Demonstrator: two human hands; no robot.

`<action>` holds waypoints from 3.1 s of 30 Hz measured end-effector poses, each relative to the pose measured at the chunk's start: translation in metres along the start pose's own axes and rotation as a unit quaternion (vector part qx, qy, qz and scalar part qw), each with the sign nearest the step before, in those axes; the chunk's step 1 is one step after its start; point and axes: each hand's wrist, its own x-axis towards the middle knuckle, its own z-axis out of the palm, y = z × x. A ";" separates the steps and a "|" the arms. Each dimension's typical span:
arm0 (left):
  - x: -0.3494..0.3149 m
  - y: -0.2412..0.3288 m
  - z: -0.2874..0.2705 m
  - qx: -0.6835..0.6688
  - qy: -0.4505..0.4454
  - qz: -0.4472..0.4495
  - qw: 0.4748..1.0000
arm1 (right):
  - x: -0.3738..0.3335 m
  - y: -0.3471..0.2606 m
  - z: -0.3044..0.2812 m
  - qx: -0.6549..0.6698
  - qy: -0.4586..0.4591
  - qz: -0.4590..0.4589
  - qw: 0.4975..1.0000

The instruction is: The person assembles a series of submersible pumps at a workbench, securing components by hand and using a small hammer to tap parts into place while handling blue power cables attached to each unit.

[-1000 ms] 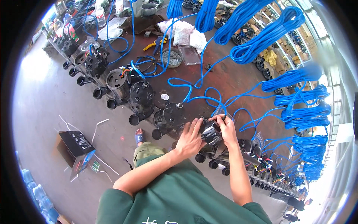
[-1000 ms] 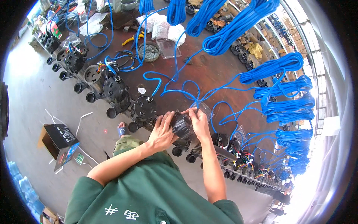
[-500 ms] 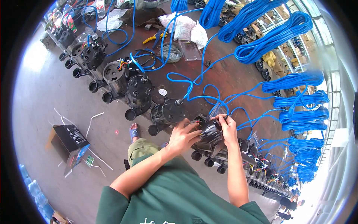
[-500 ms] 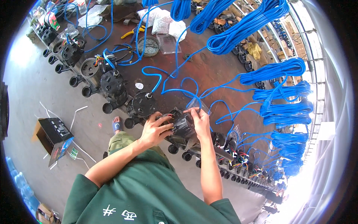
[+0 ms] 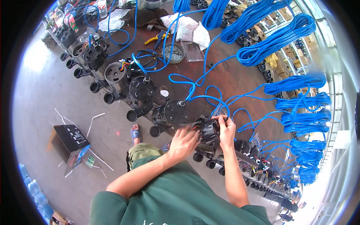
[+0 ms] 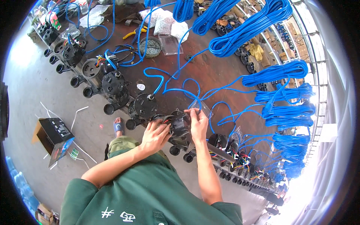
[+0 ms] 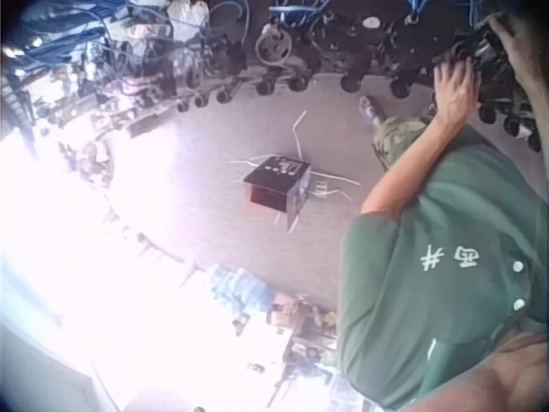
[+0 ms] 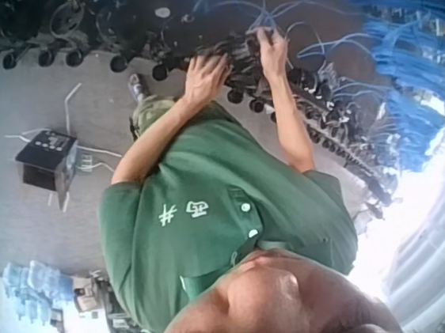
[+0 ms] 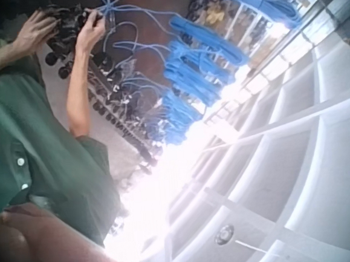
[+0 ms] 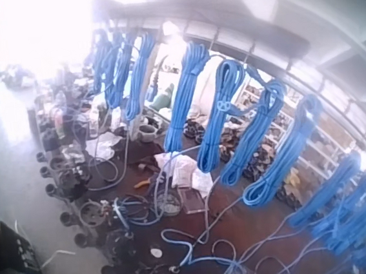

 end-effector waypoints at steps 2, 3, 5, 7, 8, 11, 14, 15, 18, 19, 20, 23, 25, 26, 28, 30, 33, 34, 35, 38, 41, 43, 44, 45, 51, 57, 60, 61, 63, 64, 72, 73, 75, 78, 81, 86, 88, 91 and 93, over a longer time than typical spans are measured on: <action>-0.013 -0.006 -0.010 0.020 -0.069 0.026 0.997 | -0.006 -0.005 0.008 -0.023 -0.001 -0.019 1.000; -0.018 -0.007 -0.015 0.042 -0.088 0.045 0.994 | -0.008 -0.007 0.013 -0.041 -0.001 -0.038 0.998; -0.020 -0.012 -0.024 0.018 -0.113 0.071 0.991 | -0.013 -0.017 0.024 -0.071 -0.001 -0.069 0.995; -0.019 -0.024 -0.029 -0.032 -0.119 0.089 0.988 | -0.017 -0.020 0.028 -0.105 -0.007 -0.068 0.992; -0.018 -0.030 -0.032 -0.058 -0.122 0.098 0.986 | -0.018 -0.022 0.029 -0.121 -0.010 -0.068 0.990; -0.027 -0.046 -0.038 -0.117 -0.077 0.102 0.985 | -0.020 -0.015 0.028 -0.189 -0.019 -0.153 0.970; -0.035 -0.048 -0.041 -0.147 -0.097 -0.002 0.984 | -0.021 -0.012 0.029 -0.202 -0.029 -0.202 0.958; -0.036 -0.048 -0.036 -0.148 -0.105 -0.057 0.982 | -0.020 -0.012 0.031 -0.199 -0.032 -0.221 0.954; -0.032 -0.043 -0.018 -0.131 -0.158 -0.169 0.964 | -0.029 -0.016 0.035 -0.212 -0.017 -0.218 0.952; -0.031 -0.043 -0.010 -0.121 -0.162 -0.180 0.963 | -0.032 -0.015 0.040 -0.205 -0.004 -0.214 0.955; -0.032 -0.046 -0.001 -0.111 -0.166 -0.190 0.961 | -0.034 -0.015 0.041 -0.199 0.011 -0.210 0.957; -0.046 -0.057 0.018 -0.046 -0.316 -0.310 0.896 | -0.034 -0.020 0.041 -0.202 0.013 -0.190 0.961; -0.054 -0.058 0.023 0.017 -0.393 -0.362 0.845 | -0.031 -0.010 0.040 -0.187 0.019 -0.194 0.963; -0.052 -0.063 0.028 -0.010 -0.427 -0.361 0.829 | -0.030 -0.006 0.038 -0.192 0.025 -0.200 0.961; -0.039 -0.068 0.035 -0.061 -0.495 -0.365 0.786 | -0.031 -0.010 0.039 -0.194 0.031 -0.202 0.960; -0.050 -0.064 0.047 -0.027 -0.450 -0.392 0.802 | -0.031 -0.004 0.040 -0.185 0.041 -0.212 0.959; -0.070 -0.061 0.062 0.001 -0.399 -0.379 0.835 | -0.031 0.005 0.040 -0.179 0.054 -0.243 0.952; -0.073 -0.061 0.063 -0.002 -0.395 -0.379 0.837 | -0.031 0.005 0.039 -0.173 0.053 -0.240 0.954; -0.075 -0.061 0.063 -0.005 -0.389 -0.379 0.840 | -0.031 0.004 0.039 -0.166 0.052 -0.238 0.955; -0.075 -0.075 0.054 -0.020 -0.444 -0.353 0.823 | -0.033 0.003 0.038 -0.153 0.040 -0.235 0.959; -0.068 -0.090 0.030 -0.084 -0.456 -0.324 0.825 | -0.030 0.002 0.031 -0.150 0.009 -0.221 0.964; -0.042 -0.068 -0.008 -0.359 -0.303 -0.391 0.792 | -0.026 0.003 0.020 -0.109 -0.043 -0.226 0.967; -0.032 -0.055 -0.022 -0.485 -0.211 -0.412 0.742 | -0.024 0.004 0.015 -0.089 -0.072 -0.229 0.967; -0.013 -0.034 -0.030 -0.519 -0.185 -0.404 0.730 | -0.022 0.002 0.006 -0.072 -0.148 -0.174 0.971; 0.041 -0.009 0.000 -0.458 -0.215 -0.346 0.790 | -0.010 -0.002 -0.022 -0.025 -0.311 -0.118 0.943; 0.044 -0.022 0.011 -0.476 -0.210 -0.315 0.794 | -0.065 -0.036 -0.097 -0.381 -0.014 -0.163 0.910; 0.046 -0.015 0.013 -0.515 -0.184 -0.311 0.777 | -0.100 -0.034 -0.115 -0.577 -0.028 -0.112 0.808; 0.048 -0.011 0.012 -0.519 -0.184 -0.327 0.768 | -0.104 -0.031 -0.114 -0.602 -0.036 -0.099 0.792; 0.051 -0.009 0.009 -0.515 -0.196 -0.325 0.769 | -0.103 -0.022 -0.114 -0.631 -0.046 -0.088 0.769; 0.053 -0.009 0.009 -0.512 -0.202 -0.323 0.770 | -0.101 -0.010 -0.117 -0.637 -0.048 -0.091 0.764; 0.050 -0.013 0.010 -0.488 -0.188 -0.317 0.791 | -0.128 -0.050 -0.110 -0.512 0.015 -0.013 0.859; 0.050 -0.012 0.011 -0.487 -0.191 -0.318 0.791 | -0.139 -0.033 -0.103 -0.415 0.061 -0.035 0.907; 0.051 -0.012 0.012 -0.488 -0.192 -0.320 0.789 | -0.158 -0.026 -0.078 -0.194 0.056 0.106 0.974; 0.047 -0.017 0.013 -0.473 -0.192 -0.318 0.799 | -0.167 -0.008 -0.046 0.098 0.028 0.290 0.951; 0.048 -0.016 0.012 -0.475 -0.195 -0.316 0.798 | -0.176 0.006 -0.043 0.115 0.005 0.309 0.944; 0.054 -0.007 0.010 -0.491 -0.186 -0.337 0.782 | -0.173 -0.002 -0.047 0.166 0.061 0.335 0.925; 0.056 -0.005 0.009 -0.497 -0.185 -0.341 0.776 | -0.171 -0.002 -0.048 0.114 0.029 0.327 0.938; 0.055 -0.004 0.008 -0.502 -0.180 -0.347 0.772 | -0.168 -0.001 -0.049 0.096 -0.006 0.327 0.940; 0.056 -0.002 0.009 -0.507 -0.178 -0.349 0.768 | -0.169 -0.007 -0.044 0.069 0.024 0.299 0.951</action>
